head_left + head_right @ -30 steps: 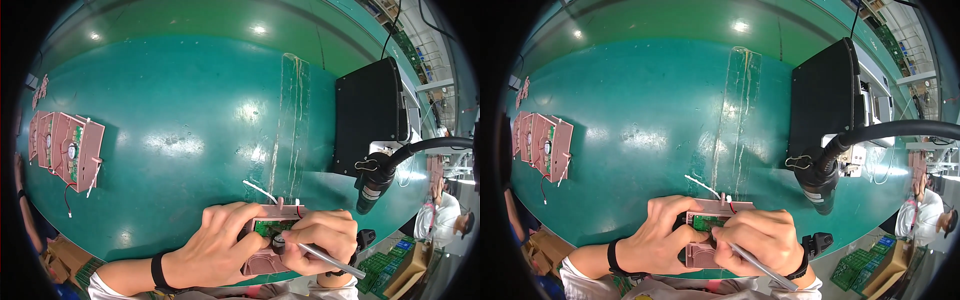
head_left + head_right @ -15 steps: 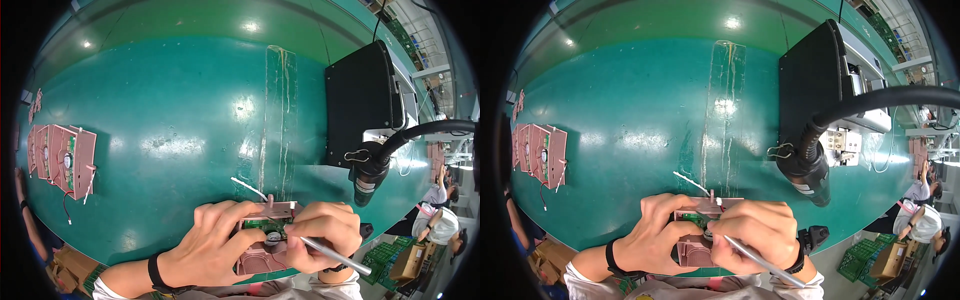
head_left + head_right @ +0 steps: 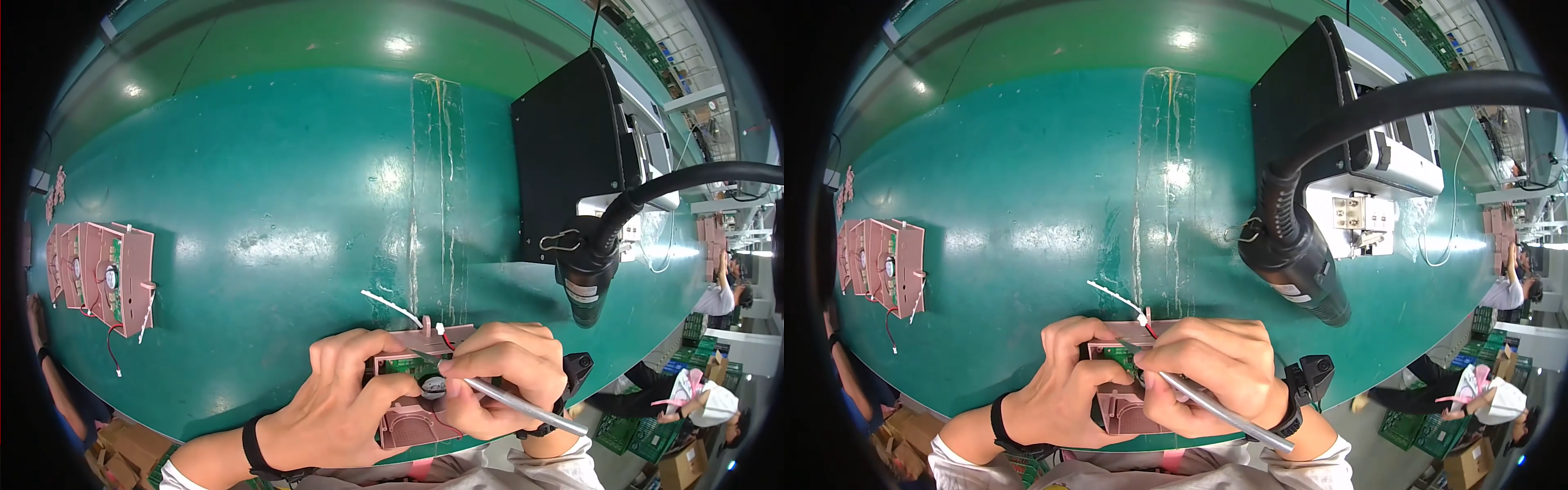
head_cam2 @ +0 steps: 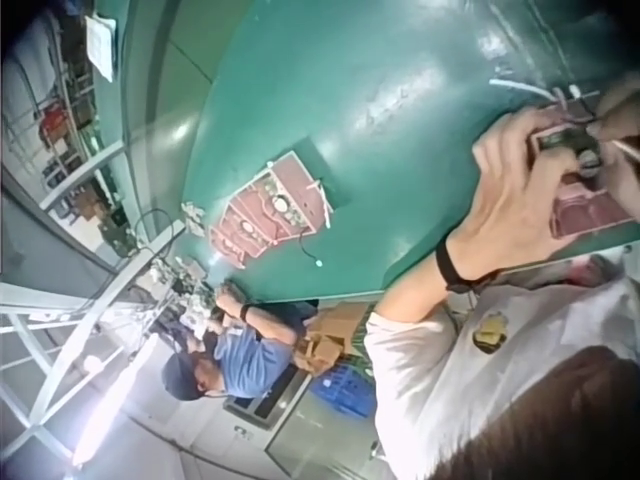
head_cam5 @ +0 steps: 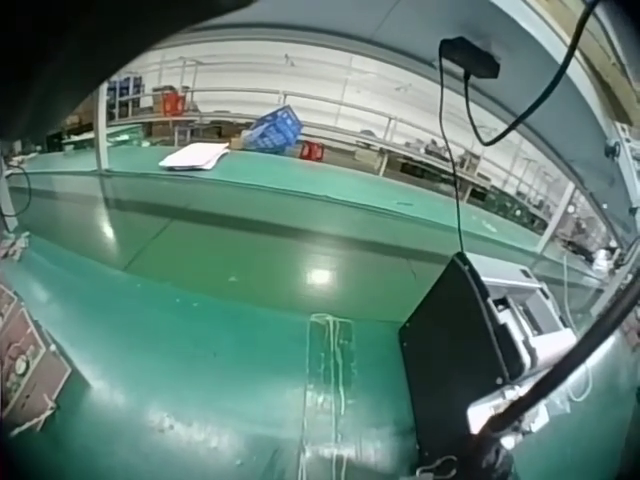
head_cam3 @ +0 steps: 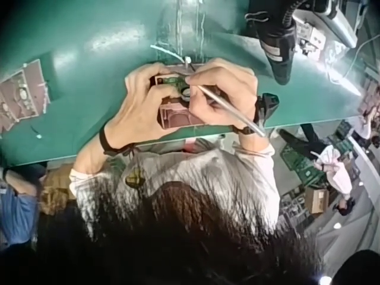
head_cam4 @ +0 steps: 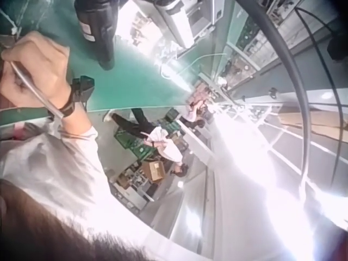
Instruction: The person uses a metal tool to press components into a pink plastic housing, then picks up another housing and uses a power screwdriver to drive screws into its circuit board.
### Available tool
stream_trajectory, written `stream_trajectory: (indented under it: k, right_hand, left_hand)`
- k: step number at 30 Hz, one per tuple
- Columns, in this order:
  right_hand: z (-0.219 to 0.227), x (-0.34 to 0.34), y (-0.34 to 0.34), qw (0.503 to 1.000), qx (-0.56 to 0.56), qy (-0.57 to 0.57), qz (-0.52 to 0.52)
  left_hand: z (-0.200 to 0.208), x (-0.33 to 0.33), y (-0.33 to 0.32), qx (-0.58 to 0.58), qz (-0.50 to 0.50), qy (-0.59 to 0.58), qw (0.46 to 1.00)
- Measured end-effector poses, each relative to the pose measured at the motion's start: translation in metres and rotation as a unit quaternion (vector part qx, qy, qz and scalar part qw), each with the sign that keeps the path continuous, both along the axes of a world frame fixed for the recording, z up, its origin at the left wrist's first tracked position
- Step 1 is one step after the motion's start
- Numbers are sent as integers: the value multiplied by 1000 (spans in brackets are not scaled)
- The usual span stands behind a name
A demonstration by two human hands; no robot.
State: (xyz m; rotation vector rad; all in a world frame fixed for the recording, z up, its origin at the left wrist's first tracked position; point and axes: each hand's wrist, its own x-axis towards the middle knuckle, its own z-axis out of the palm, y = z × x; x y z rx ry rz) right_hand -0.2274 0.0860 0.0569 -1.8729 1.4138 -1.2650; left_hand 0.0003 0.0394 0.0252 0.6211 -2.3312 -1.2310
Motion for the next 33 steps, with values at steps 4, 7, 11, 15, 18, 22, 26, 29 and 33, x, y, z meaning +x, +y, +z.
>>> stream_trajectory:
  k: [4, 7, 11, 15, 18, 22, 26, 29, 33]
  right_hand:
    - [-3, -1, 0, 1000, -19, -3, -3]
    - [1, -3, 2, 999, -31, -15, -15]
    - [7, -8, 10, 994, -80, -52, -48]
    - [8, -14, 14, 978, -139, -107, -111]
    - [14, -26, 8, 978, -120, 156, -68]
    - [6, -23, 6, 920, 54, 366, -129]
    - [-14, -26, 6, 884, 78, 419, -193]
    - [-3, -22, 8, 913, 88, 374, -135]
    - [-2, -18, 20, 920, 101, 357, -129]
  left_hand:
    - [-2, -1, 1, 0, 2, 2, 1000]
    - [2, -3, -2, -8, -6, 1, 1000]
    - [14, 4, -17, -20, -40, -46, 998]
    - [20, -2, -41, -141, 164, -54, 975]
    - [27, 7, -68, -226, 336, -80, 911]
    - [49, 46, -94, -305, 344, -187, 868]
    - [57, 130, -125, -338, 345, -244, 841]
    - [65, 187, -147, -357, 314, -298, 827]
    - [58, 196, -161, -370, 263, -319, 832]
